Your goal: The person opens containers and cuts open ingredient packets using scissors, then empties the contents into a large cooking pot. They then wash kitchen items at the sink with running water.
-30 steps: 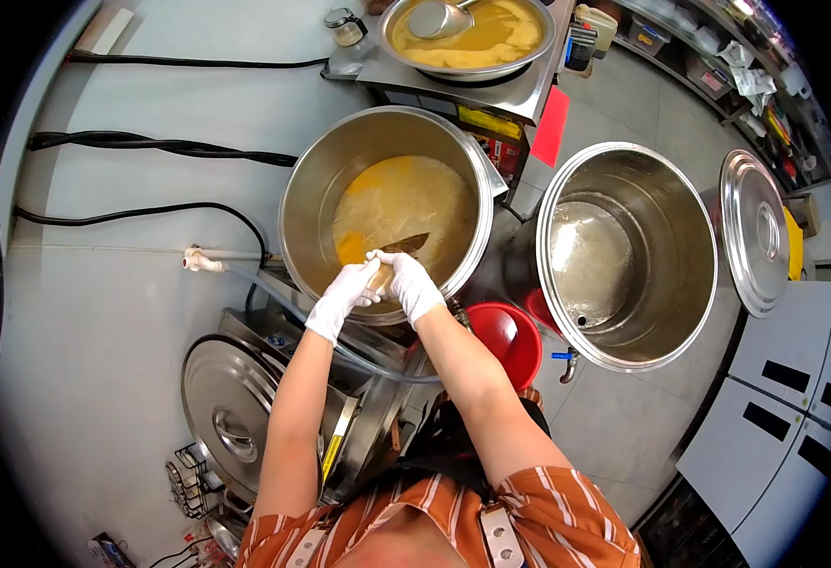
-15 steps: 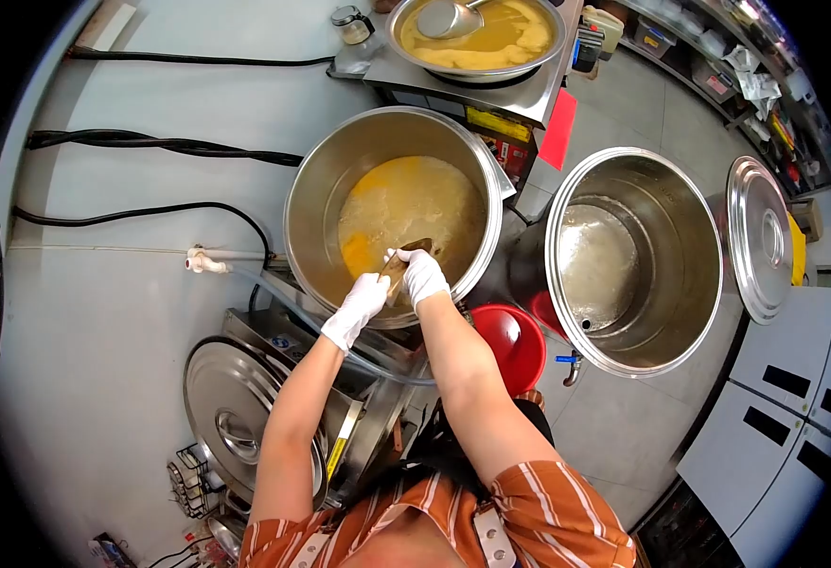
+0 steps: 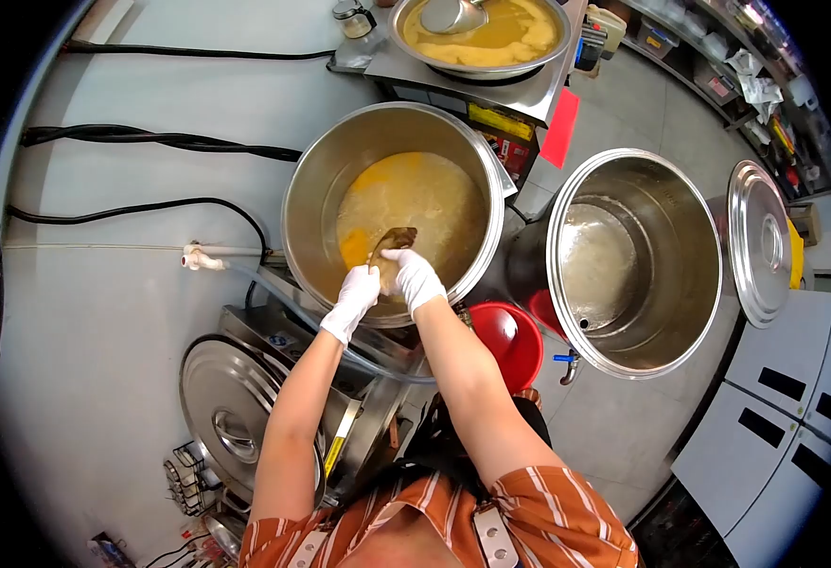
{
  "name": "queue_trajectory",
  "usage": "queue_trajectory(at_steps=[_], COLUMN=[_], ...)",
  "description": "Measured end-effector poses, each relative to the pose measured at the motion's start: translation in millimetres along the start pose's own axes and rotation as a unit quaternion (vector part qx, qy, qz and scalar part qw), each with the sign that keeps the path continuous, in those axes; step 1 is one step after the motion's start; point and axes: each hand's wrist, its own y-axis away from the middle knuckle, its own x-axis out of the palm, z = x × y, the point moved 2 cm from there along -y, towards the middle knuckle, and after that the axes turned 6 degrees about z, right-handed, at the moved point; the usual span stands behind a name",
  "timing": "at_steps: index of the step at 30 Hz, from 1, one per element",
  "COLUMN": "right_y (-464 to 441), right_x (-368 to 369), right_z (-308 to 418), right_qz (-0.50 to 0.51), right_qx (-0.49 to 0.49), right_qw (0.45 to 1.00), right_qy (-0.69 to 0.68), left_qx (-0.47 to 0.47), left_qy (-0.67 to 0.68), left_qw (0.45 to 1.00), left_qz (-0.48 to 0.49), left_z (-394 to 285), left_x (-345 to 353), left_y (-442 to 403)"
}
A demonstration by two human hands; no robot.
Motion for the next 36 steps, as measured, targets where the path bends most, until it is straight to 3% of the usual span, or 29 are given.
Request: queue_trajectory(at_steps=[1,2,3,5,6,7,9,12,18,22,28,31,33,35,36], right_y=[-27,-25,-31,-45,-40,-33,-16,1,-3,-6,21,24,-15,-8,-22], right_x=[-17,-23,-26,-33,-30,-27,-22,-17,-20,-21,4,4,-24,-18,-33], right_z=[-3,-3,-5,-9,-8,-7,-3,-1,9,11,8,6,7,-3,-2], right_qz=[0.092,0.103,0.103,0.04,0.031,0.031,-0.011,-0.038,-0.15,-0.113,-0.155,-0.097,0.022,-0.011,0.061], right_qx=[0.037,0.025,0.025,0.003,-0.002,-0.003,-0.016,-0.062,-0.105,-0.131,-0.16,-0.147,-0.068,-0.028,-0.021], right_qw=[0.994,0.99,0.99,0.999,0.998,0.998,1.0,0.996,0.979,0.983,0.971,0.984,0.997,0.999,0.996], right_qy=[-0.045,0.096,0.097,-0.027,-0.05,-0.052,-0.005,0.049,0.088,0.062,0.084,0.027,0.016,0.041,0.06], left_qx=[-0.04,-0.044,-0.044,-0.011,0.026,0.028,0.048,0.032,0.035,0.013,-0.029,-0.031,-0.05,-0.037,-0.026], left_qy=[0.058,0.077,0.077,0.071,-0.04,-0.041,0.034,-0.048,-0.019,0.032,0.064,0.083,0.166,0.202,0.237], left_qw=[0.997,0.996,0.996,0.997,0.996,0.996,0.998,0.998,0.999,0.998,0.997,0.995,0.984,0.979,0.971], left_qz=[0.012,0.021,0.02,-0.025,-0.074,-0.073,-0.003,0.0,0.007,0.043,0.043,0.052,0.028,0.001,-0.027], left_z=[-6,-6,-2,9,12,18,26,1,-2,10,4,9,6,6,5], left_x=[-2,-1,4,16,18,19,18,-2,-11,-8,-14,-10,-8,0,2], left_y=[3,2,-2,-14,-16,-18,-20,12,26,19,24,14,12,5,2])
